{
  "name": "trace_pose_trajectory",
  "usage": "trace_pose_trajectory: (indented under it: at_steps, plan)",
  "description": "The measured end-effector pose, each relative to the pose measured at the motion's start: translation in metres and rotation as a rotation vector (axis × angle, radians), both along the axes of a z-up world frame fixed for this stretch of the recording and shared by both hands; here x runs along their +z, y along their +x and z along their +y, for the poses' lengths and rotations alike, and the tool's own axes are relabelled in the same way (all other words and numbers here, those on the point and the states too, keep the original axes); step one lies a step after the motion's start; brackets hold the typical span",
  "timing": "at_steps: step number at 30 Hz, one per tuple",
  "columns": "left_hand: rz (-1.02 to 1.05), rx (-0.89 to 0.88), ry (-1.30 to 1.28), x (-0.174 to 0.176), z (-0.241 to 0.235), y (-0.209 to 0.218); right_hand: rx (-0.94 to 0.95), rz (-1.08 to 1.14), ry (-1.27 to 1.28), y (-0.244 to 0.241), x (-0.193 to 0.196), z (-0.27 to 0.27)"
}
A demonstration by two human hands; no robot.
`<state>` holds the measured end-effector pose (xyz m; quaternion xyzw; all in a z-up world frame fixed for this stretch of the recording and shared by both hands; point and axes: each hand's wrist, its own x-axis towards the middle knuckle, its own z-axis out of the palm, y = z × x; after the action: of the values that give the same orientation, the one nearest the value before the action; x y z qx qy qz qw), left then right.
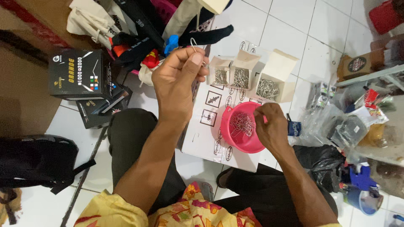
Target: The person sits on the floor and repeatedly picks small metal hooks from a pink bowl, separates them by hand, and places them into small paper boxes arranged on a white surface. The hands handle the hooks directly without tools.
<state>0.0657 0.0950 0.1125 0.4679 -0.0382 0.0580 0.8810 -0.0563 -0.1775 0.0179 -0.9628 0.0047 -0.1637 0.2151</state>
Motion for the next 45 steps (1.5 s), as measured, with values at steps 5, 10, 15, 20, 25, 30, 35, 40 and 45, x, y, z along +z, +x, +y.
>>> trace_pose_trajectory:
  at_steps: [5,10,15,20,25,30,35,40,45]
  plan:
    - [0.001,0.002,-0.086,0.01,0.011,-0.002,0.062,-0.081,-0.284,0.05,-0.022,-0.006]
    - [0.014,0.007,-0.125,0.008,0.014,0.0,-0.108,0.102,-0.598,0.105,-0.045,0.01]
    - [0.047,-0.012,-0.138,0.008,0.018,0.0,-0.135,0.362,-0.765,0.147,-0.064,0.001]
    - [0.06,-0.016,-0.131,0.013,0.02,-0.001,-0.206,0.431,-0.757,0.163,-0.087,-0.015]
    - [0.06,-0.035,-0.126,0.011,0.017,-0.001,-0.214,0.442,-0.679,0.164,-0.101,-0.027]
    - [0.047,-0.033,-0.088,0.008,0.013,0.0,0.025,0.085,-0.471,0.138,-0.095,-0.067]
    - [0.05,-0.054,-0.021,0.009,0.006,-0.002,0.133,0.451,-0.139,0.034,-0.029,-0.02]
    - [0.149,-0.119,0.081,0.013,-0.01,-0.01,0.258,0.842,-0.282,0.013,-0.029,0.011]
    - [0.068,-0.123,0.2,0.0,-0.019,-0.01,0.427,0.451,-0.624,0.007,-0.089,-0.005]
